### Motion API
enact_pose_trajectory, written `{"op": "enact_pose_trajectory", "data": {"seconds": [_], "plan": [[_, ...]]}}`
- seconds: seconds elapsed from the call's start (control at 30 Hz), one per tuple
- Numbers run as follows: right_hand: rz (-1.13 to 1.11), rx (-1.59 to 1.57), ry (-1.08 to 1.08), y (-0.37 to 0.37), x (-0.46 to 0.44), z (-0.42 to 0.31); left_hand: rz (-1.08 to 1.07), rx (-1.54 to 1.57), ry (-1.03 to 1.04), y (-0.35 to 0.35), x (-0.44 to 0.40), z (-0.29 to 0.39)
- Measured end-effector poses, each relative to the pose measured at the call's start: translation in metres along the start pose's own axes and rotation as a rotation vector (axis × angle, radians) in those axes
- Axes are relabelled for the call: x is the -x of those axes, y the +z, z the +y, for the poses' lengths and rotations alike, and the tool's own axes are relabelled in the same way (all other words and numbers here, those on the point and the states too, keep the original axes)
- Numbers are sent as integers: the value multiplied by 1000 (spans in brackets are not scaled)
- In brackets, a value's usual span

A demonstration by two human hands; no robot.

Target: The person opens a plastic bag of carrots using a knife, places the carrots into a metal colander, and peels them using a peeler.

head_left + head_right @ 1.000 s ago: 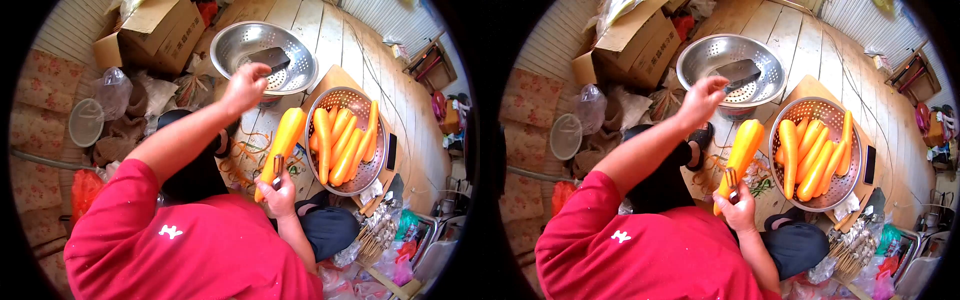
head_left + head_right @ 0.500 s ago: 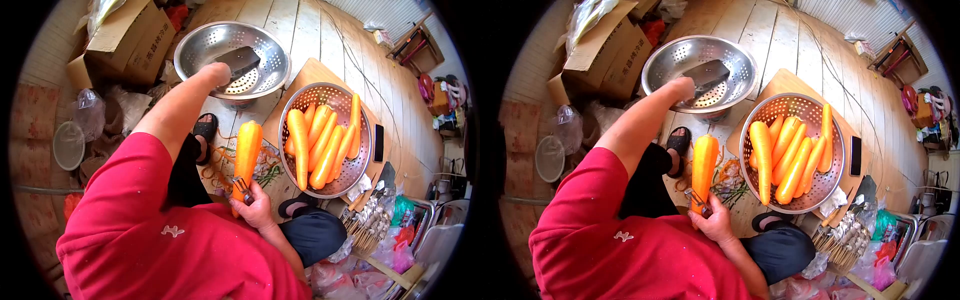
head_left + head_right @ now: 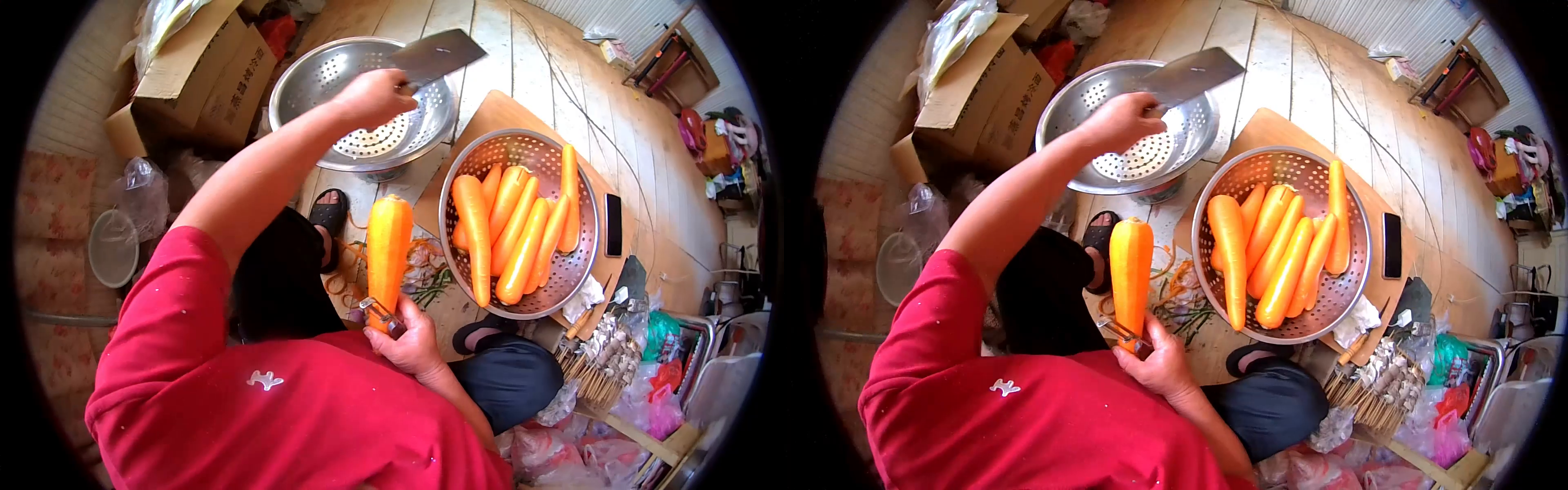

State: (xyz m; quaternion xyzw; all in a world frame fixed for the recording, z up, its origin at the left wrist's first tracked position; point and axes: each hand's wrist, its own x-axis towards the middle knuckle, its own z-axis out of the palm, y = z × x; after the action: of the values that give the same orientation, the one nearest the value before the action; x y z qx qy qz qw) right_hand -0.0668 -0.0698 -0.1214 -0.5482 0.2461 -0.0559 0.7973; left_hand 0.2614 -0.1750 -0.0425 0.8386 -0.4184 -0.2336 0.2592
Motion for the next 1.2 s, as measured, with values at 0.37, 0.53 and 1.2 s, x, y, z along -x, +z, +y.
{"op": "enact_pose_trajectory", "data": {"seconds": [0.37,0.53,1.2], "plan": [[65,245,15,-25,8,-26,-163,-331,220,127,-125,59],[116,37,-26,-29,10,-11,-297,-330,210,150,-141,56],[88,16,-81,3,22,2,-434,-632,159,11,67,-76]]}}
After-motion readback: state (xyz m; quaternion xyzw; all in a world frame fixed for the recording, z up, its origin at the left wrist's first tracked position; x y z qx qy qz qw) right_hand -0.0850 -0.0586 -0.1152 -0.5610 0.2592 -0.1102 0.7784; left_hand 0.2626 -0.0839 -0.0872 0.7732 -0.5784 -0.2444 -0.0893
